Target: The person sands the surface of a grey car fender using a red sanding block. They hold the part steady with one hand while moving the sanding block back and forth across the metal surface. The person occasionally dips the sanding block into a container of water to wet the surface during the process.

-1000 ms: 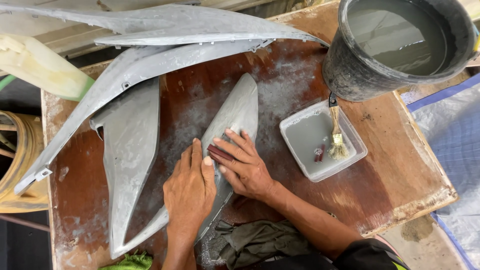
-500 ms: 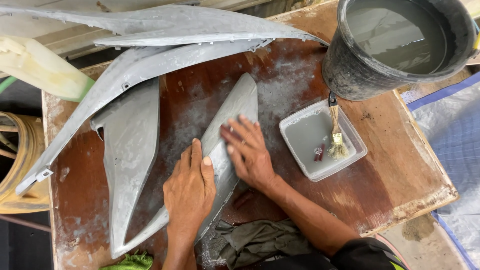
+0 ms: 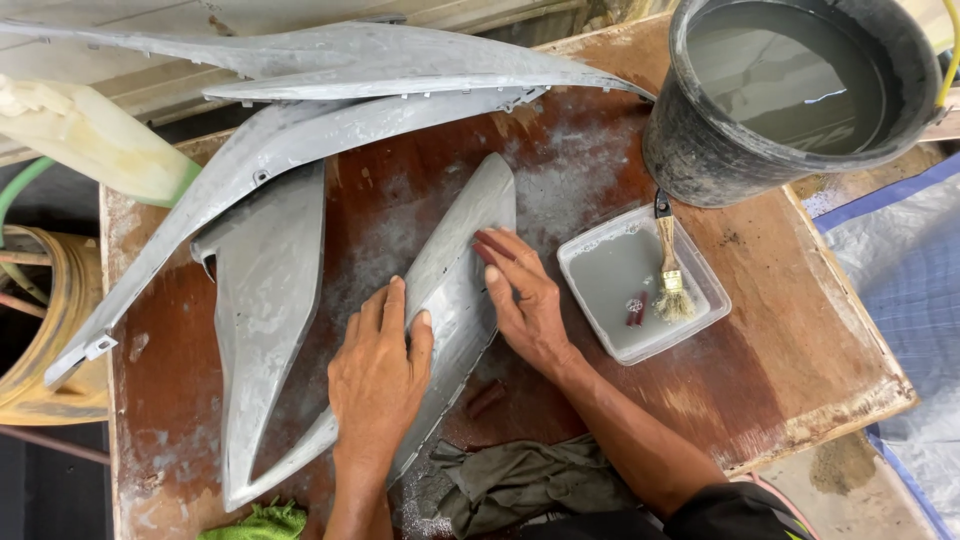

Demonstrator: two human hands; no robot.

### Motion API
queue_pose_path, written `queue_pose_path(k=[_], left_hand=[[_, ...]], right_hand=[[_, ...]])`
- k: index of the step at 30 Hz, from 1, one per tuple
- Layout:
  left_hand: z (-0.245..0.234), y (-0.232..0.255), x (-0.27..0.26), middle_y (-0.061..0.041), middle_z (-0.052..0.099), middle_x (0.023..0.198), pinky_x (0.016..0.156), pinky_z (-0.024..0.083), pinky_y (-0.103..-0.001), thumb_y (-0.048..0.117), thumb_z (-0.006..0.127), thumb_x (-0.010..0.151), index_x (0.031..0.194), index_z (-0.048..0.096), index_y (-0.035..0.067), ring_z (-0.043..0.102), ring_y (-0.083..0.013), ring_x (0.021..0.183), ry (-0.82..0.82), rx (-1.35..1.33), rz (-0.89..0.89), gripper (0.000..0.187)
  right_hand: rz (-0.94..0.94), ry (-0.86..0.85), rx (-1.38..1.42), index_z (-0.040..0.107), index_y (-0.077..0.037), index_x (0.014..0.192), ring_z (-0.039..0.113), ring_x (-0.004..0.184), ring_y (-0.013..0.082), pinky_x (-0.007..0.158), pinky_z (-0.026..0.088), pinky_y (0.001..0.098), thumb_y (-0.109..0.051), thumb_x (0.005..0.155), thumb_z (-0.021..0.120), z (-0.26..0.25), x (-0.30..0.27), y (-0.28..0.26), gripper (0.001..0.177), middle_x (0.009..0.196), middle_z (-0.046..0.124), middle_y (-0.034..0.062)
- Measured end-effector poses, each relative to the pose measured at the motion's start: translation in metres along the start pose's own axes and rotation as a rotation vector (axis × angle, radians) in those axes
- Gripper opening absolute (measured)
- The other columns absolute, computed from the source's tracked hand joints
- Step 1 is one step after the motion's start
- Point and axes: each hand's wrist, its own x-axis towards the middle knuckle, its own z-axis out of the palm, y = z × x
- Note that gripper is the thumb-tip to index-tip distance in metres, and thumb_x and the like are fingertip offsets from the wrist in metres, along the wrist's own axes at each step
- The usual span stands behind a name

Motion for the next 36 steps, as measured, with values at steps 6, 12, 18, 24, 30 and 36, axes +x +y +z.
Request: queue_pose_path(k=[6,12,18,24,30,36], left_hand=[[0.006,-0.003,-0.002,-0.015,0.066,0.131,0.085,0.052,-0.043,0.031,0.064,0.096,0.133,0.065,0.002,0.064,-0.0299,0.107,-0.024,0.045,0.023,0.047],[0.004,0.011,-0.002,-0.014,0.062,0.135,0.114,0.036,-0.054,0.027,0.067,0.094,0.134,0.063,0.003,0.053,-0.0296,0.131,0.012,0.098,0.139,0.047],[0.037,0.031,-0.002,-0.022,0.049,0.154,0.124,0.006,-0.065,0.046,0.051,0.100,0.143,0.054,0.002,0.035,-0.0425,0.149,-0.110,0.077,0.218,0.062],[0.067,0.120,-0.005,-0.029,0.058,0.137,0.117,0.019,-0.071,0.027,0.056,0.093,0.137,0.058,-0.007,0.043,-0.0486,0.140,-0.200,-0.298,0.420,0.055],[0.134,0.152,-0.013,-0.025,0.061,0.135,0.127,-0.003,-0.065,0.031,0.041,0.102,0.123,0.067,-0.007,0.032,-0.0401,0.150,-0.323,-0.137,0.350,0.050],[0.116,0.155,0.002,-0.018,0.057,0.146,0.127,-0.008,-0.065,0.032,0.034,0.101,0.119,0.072,-0.001,0.026,-0.0370,0.154,-0.446,-0.095,0.328,0.053]], right_hand=[[-0.165,-0.086,-0.319,0.061,-0.006,0.138,0.036,0.150,0.0317,0.128,0.025,0.0567,-0.013,0.099,0.062,0.020,-0.031,0.021,0.040,0.155,0.050,0.0121],[-0.118,-0.115,-0.303,0.068,-0.006,0.131,0.048,0.144,0.0299,0.123,0.033,0.0501,-0.007,0.095,0.062,-0.005,-0.023,-0.019,0.036,0.145,0.061,0.0071],[-0.116,-0.202,-0.388,0.064,-0.003,0.131,0.055,0.134,0.0336,0.107,0.055,0.0445,-0.013,0.101,0.054,-0.052,-0.018,-0.005,0.034,0.146,0.059,0.0172],[-0.209,-0.102,-0.713,0.071,-0.002,0.128,0.066,0.117,0.0423,0.100,0.051,0.0516,-0.013,0.100,0.064,-0.132,-0.030,0.067,0.031,0.128,0.070,0.0212],[0.057,-0.440,-1.193,0.071,-0.029,0.127,0.053,0.141,0.0272,0.118,0.036,0.0629,-0.039,0.102,0.055,-0.159,-0.040,0.057,0.032,0.137,0.067,-0.0070],[-0.003,-0.444,-1.166,0.074,-0.030,0.121,0.056,0.139,0.0238,0.117,0.040,0.0587,-0.034,0.099,0.058,-0.163,-0.044,0.071,0.028,0.132,0.070,-0.0078]])
